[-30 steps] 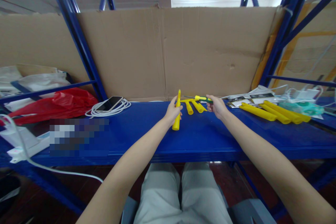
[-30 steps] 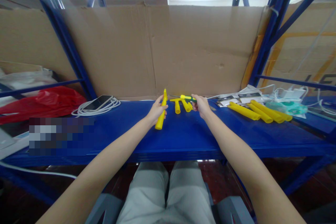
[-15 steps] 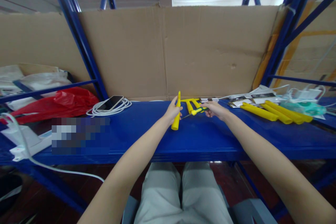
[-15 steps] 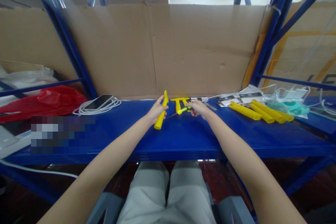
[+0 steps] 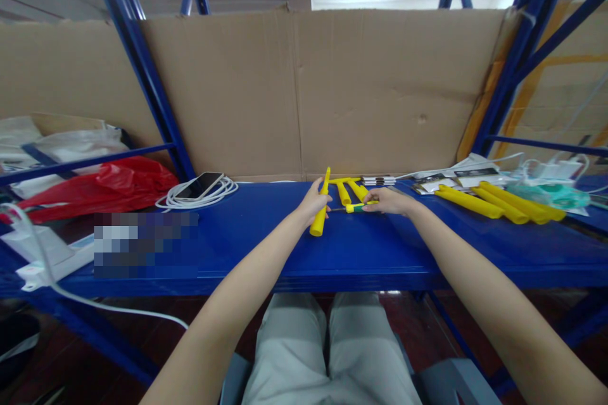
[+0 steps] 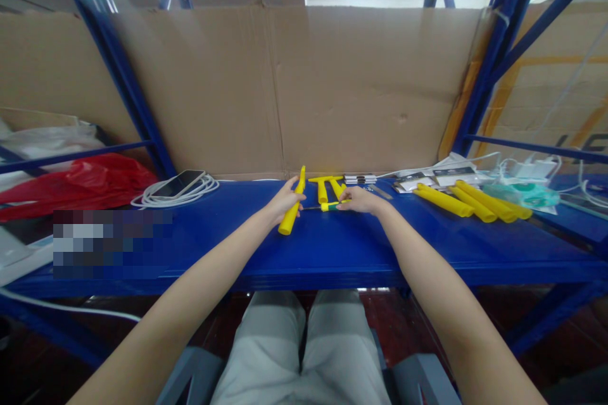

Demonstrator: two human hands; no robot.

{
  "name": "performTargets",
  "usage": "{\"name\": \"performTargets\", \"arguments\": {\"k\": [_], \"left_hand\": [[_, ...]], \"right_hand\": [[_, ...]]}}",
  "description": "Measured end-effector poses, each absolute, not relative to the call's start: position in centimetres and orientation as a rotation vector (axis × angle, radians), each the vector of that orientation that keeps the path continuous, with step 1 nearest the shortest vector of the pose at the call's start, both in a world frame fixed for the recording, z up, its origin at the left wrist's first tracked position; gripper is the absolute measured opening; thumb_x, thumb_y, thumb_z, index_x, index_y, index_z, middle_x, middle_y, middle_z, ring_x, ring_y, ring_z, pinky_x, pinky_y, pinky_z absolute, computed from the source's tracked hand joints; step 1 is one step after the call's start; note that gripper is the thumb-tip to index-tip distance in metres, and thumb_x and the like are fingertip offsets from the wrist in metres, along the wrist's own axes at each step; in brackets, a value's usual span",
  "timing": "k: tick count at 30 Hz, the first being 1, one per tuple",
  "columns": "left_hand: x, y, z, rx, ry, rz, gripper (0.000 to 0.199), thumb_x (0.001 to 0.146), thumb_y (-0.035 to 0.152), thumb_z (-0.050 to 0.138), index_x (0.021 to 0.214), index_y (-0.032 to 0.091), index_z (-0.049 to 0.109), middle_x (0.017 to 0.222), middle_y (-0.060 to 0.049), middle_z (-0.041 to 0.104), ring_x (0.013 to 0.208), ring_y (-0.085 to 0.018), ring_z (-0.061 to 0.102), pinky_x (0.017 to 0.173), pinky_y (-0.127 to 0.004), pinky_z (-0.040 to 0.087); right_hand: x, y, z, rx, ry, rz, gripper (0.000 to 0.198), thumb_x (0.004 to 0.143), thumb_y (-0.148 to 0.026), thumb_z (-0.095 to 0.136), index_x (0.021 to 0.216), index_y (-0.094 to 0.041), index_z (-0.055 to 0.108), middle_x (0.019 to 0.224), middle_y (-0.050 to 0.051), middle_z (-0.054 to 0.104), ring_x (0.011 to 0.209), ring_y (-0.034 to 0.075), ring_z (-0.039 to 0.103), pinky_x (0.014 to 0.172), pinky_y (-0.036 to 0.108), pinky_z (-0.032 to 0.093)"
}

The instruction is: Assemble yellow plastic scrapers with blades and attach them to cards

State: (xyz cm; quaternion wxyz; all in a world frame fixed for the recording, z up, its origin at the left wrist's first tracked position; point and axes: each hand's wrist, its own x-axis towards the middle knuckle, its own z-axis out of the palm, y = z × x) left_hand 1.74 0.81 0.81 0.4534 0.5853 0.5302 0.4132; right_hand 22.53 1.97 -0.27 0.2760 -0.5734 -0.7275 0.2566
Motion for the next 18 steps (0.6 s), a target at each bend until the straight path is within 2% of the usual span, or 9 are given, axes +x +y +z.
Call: {"name": "performTargets", "arguments": {"k": [5,8,14,18], "left_hand": [[2.0,1.2,0.4,1.456,1.319,1.014,0.085,0.072,-0.001,0.048,0.145,0.021,0.01,0.111,-0.014,0.058,0.048,-0.005,0.051,0.043,-0.018,0.043],[2.1,1.4,0.1,1.471,1.305,1.04,0.085,0.072,-0.001,0.05,0.145,0.02,0.011,0.11,-0.014,0.058,0.051,-0.006,0.053,0.045,-0.018,0.043],[2.5,1.5,-0.4,1.49,1.225,1.026,0.084,0.073,0.0,0.053,0.144,0.017,0.012,0.101,-0.013,0.061,0.06,-0.01,0.06,0.05,-0.018,0.048],[2.8,1.6,-0.7,1.44,1.17,1.007,0.086,0.073,-0.002,0.055,0.144,0.019,0.013,0.11,-0.014,0.058,0.063,-0.009,0.062,0.054,-0.019,0.049]], "right_hand": [[22.6,2.0,-0.1,-1.56,-2.047,0.539,0.014,0.068,-0.03,0.067,0.071,-0.016,0.063,0.068,0.0,0.064,0.066,0.013,0.057,0.057,0.022,0.041],[22.5,1.9,0.3,-1.644,-2.062,0.413,0.017,0.074,-0.033,0.062,0.068,-0.016,0.062,0.068,0.002,0.064,0.064,0.014,0.057,0.057,0.023,0.04],[22.5,2.0,0.5,-1.709,-2.096,0.277,0.017,0.075,-0.031,0.061,0.064,-0.018,0.061,0.066,0.004,0.065,0.062,0.015,0.058,0.056,0.024,0.04],[22.6,2.1,0.4,-1.693,-2.11,0.255,0.017,0.075,-0.031,0.06,0.063,-0.018,0.061,0.064,0.003,0.064,0.062,0.015,0.058,0.054,0.023,0.039]]}}
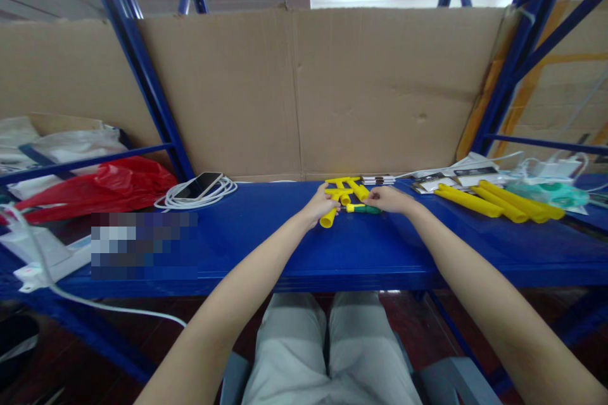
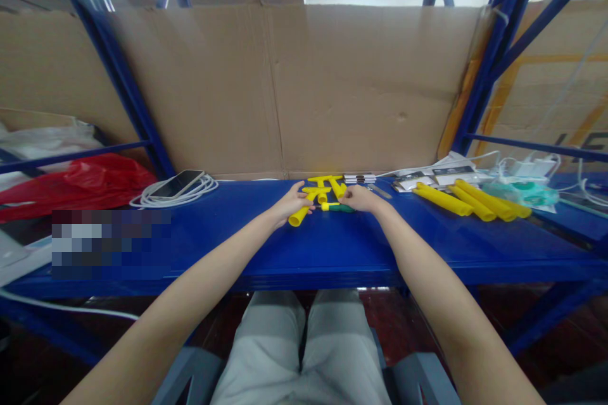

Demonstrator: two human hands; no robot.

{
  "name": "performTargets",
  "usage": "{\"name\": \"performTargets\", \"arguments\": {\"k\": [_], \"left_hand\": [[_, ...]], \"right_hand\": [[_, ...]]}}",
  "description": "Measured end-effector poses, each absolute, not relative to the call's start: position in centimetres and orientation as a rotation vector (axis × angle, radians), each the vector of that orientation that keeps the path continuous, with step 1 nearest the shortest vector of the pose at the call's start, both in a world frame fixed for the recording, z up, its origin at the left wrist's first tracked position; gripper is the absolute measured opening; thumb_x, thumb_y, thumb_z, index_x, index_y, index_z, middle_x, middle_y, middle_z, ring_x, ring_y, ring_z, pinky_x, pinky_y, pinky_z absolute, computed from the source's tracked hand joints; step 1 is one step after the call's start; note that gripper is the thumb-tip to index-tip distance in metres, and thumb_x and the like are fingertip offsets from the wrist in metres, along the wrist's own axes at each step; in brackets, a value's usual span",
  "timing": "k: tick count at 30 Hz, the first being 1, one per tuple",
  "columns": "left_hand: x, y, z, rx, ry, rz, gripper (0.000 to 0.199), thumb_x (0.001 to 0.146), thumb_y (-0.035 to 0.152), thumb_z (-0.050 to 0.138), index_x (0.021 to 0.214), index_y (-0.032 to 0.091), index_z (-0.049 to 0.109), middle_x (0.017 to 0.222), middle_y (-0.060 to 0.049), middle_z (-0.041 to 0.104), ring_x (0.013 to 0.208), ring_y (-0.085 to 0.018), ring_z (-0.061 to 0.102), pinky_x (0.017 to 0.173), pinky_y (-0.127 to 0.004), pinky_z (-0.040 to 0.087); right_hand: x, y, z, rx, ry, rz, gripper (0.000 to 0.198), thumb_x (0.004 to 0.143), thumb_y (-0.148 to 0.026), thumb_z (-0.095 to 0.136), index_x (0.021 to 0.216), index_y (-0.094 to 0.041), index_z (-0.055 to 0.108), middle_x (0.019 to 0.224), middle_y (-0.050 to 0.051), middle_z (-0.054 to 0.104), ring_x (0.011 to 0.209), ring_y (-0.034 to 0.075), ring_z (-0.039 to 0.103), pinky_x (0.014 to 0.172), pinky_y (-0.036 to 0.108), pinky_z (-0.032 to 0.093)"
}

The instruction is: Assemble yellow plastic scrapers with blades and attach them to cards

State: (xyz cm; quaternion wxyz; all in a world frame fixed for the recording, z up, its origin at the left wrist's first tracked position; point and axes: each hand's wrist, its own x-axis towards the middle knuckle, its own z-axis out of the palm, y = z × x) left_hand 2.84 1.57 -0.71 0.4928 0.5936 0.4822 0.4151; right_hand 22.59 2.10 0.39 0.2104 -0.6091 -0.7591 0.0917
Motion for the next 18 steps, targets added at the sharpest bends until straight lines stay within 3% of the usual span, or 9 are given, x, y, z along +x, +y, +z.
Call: {"name": "performTargets", "arguments": {"k": [8,14,18], "left_hand": [[2.8,1.7,-1.0,1.476,1.173,0.993,0.081,0.071,-0.004,0.056,0.142,0.02,0.024,0.13,-0.019,0.046,0.064,-0.008,0.062,0.054,-0.019,0.049],[2.6,2.0,-1.2,1.541,1.225,1.016,0.076,0.068,-0.004,0.056,0.137,0.015,0.032,0.131,-0.019,0.046,0.069,-0.011,0.063,0.052,-0.018,0.047],[2.2,2.6,-1.2,1.538,1.321,1.069,0.066,0.068,-0.002,0.056,0.13,0.015,0.041,0.121,-0.014,0.055,0.068,-0.01,0.062,0.052,-0.017,0.045]], "right_hand": [[22.5,2.1,0.4,-1.691,-2.106,0.243,0.017,0.076,-0.029,0.059,0.063,-0.018,0.059,0.067,0.004,0.065,0.061,0.015,0.057,0.054,0.023,0.038],[22.5,2.2,0.4,-1.705,-2.108,0.23,0.016,0.076,-0.027,0.058,0.063,-0.018,0.06,0.069,0.004,0.066,0.063,0.015,0.058,0.055,0.023,0.039],[22.4,2.0,0.5,-1.725,-2.117,0.221,0.016,0.077,-0.027,0.058,0.064,-0.018,0.06,0.07,0.005,0.067,0.064,0.016,0.059,0.056,0.023,0.04]]}}
